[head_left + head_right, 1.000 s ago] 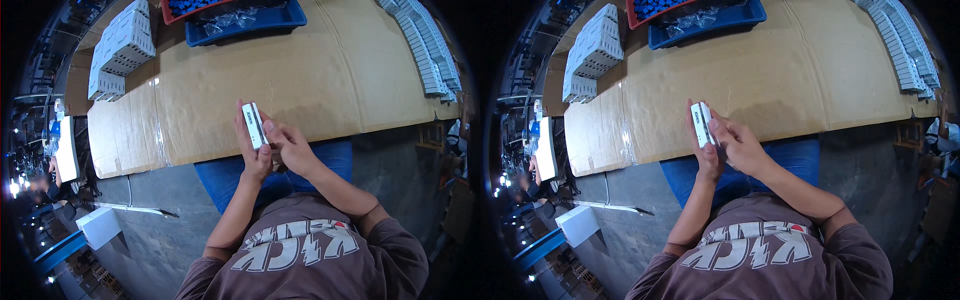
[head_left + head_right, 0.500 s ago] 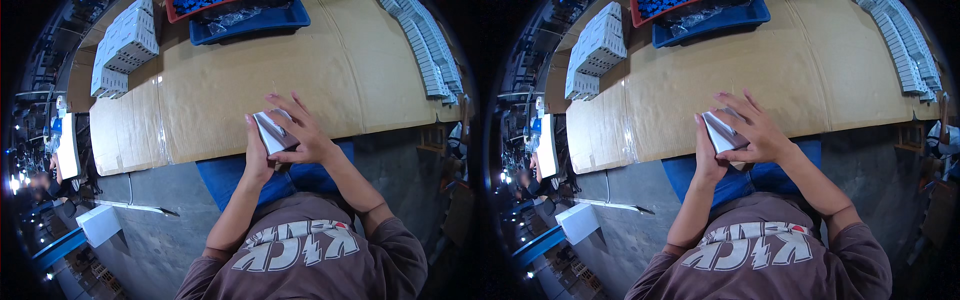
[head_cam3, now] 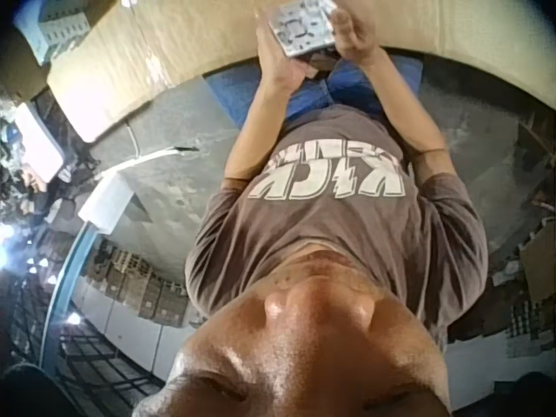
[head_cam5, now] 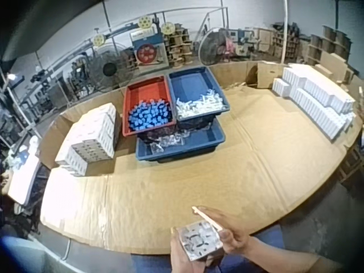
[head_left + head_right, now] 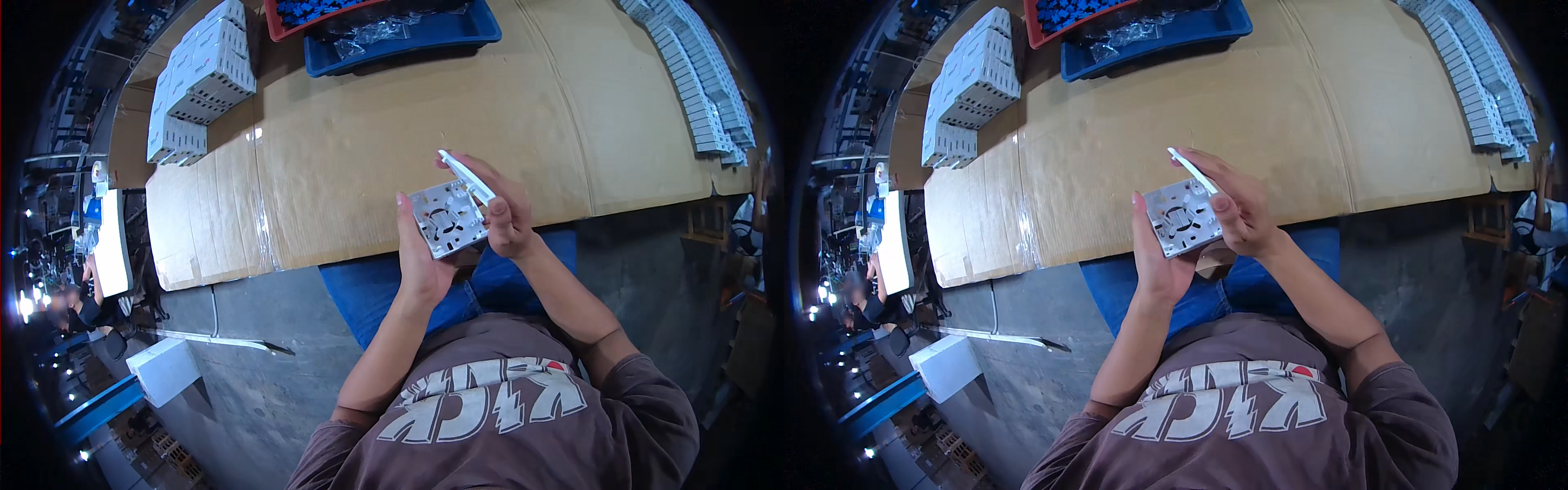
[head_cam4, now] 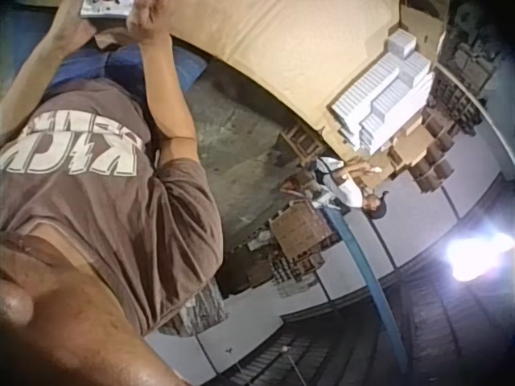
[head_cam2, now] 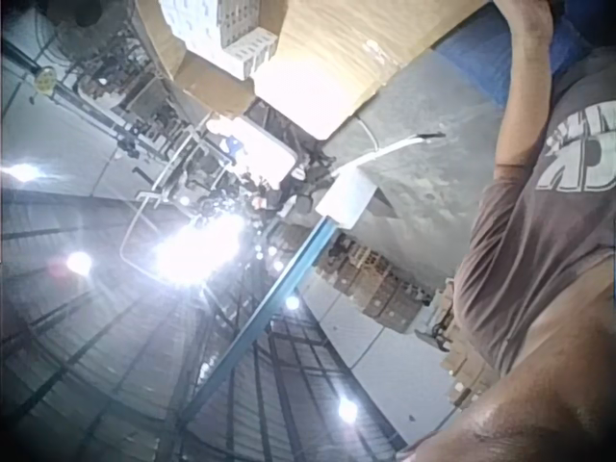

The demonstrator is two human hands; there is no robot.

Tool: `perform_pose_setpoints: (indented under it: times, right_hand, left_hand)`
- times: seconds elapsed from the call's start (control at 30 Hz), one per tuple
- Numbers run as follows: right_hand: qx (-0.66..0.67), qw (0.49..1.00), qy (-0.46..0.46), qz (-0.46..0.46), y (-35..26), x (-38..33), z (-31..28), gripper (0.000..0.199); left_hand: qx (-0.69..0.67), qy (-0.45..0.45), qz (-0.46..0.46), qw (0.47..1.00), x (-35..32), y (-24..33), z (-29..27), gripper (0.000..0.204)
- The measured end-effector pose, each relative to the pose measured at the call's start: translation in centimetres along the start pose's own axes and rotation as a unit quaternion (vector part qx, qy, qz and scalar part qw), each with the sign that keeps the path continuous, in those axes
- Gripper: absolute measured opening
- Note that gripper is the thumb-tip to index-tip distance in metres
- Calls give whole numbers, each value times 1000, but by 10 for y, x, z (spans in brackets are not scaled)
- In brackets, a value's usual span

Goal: Assemble internal microcomponents into a white rectangular housing unit.

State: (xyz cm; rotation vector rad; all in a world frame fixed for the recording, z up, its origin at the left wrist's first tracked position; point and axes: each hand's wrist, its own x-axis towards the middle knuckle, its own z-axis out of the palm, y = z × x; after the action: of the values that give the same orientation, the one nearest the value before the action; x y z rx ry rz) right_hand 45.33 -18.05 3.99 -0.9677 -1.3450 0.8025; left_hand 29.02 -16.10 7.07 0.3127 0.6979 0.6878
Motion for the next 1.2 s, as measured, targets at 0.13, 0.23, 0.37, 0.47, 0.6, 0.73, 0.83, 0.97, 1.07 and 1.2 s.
perform_pose_setpoints:
  times: [0.13,0.23,0.37,0.47,0.6,0.73,0.83,0.97,1.07,1.2]
  right_hand:
    - [118,989,72,52,-8,12,13,79]
    - [247,958,98,108,-10,22,4,76]
    - [154,977,105,105,3,33,-18,49]
    - [-164,976,143,24,14,40,-30,30]
    - [-312,949,11,38,8,29,-40,23]
    - [-397,905,-151,36,1,10,-41,29]
    - [-429,891,-149,23,-17,6,-35,37]
    - [-444,883,-139,60,-9,12,-31,41]
    - [-459,877,-131,63,2,30,-29,38]
    - [-472,872,-115,52,16,65,-23,30]
  left_hand:
    - [-26,-5,4,1000,7,1,-2,76]
    - [-36,-45,10,998,12,11,-4,75]
    - [106,23,165,980,25,14,-16,72]
    - [222,4,278,934,37,26,-39,70]
    - [322,5,351,879,32,43,-62,60]
    - [593,87,394,697,17,63,-108,44]
    - [730,90,394,551,-2,66,-96,43]
    - [794,23,315,520,-6,54,-79,45]
    - [801,49,318,504,10,54,-70,47]
    - [782,78,331,522,34,64,-57,45]
